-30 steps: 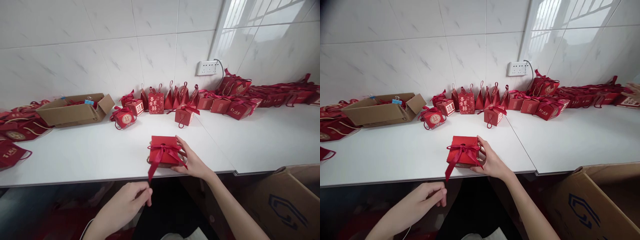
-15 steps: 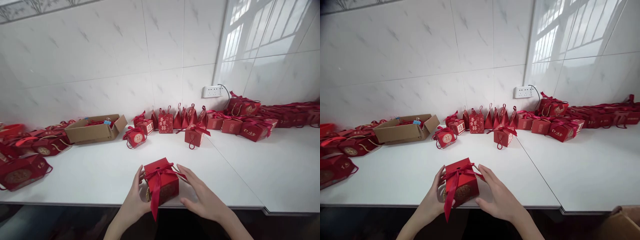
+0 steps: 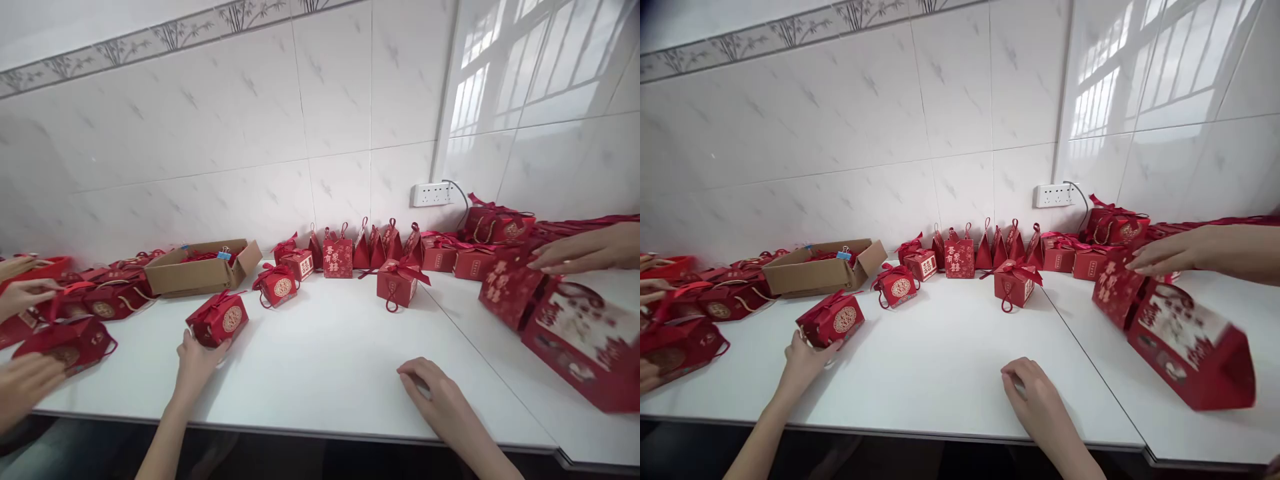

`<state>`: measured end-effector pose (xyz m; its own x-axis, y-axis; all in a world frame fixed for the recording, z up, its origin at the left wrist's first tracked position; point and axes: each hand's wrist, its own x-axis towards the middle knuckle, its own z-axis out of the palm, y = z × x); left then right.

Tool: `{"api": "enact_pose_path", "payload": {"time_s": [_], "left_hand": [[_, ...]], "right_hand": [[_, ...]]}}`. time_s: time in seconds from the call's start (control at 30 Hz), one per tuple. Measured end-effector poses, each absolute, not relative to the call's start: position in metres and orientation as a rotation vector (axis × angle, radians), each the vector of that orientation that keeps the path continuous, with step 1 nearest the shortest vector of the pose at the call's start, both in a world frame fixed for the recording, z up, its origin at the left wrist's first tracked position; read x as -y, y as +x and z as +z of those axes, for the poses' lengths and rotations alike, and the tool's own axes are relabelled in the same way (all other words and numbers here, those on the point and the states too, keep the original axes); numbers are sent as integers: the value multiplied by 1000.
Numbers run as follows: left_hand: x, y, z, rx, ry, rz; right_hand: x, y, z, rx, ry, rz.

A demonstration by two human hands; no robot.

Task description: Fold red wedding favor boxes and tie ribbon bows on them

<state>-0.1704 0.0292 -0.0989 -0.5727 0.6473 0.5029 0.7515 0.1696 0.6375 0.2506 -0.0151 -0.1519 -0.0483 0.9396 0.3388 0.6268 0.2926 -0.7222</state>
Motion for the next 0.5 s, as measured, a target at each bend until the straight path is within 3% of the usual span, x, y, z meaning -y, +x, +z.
{"api": "enact_pose_path", "payload": {"time_s": [0.1,0.2,0.27,0.5], "left_hand": [[-24,-155,-109,2102,-1390,-1390],[-36,-120,-109,1765,-1783,-1507],[-62,-101,-104,1856,-2030,-1733],[-172,-107,-81,2244,-1627,-2049]], "right_hand": [[15,250,-153,1791,-1423,472],[15,250,-154,1817,-1433,433],[16,248,-153,1821,-1431,383],[14,245,-151,1791,-1443,428]]}}
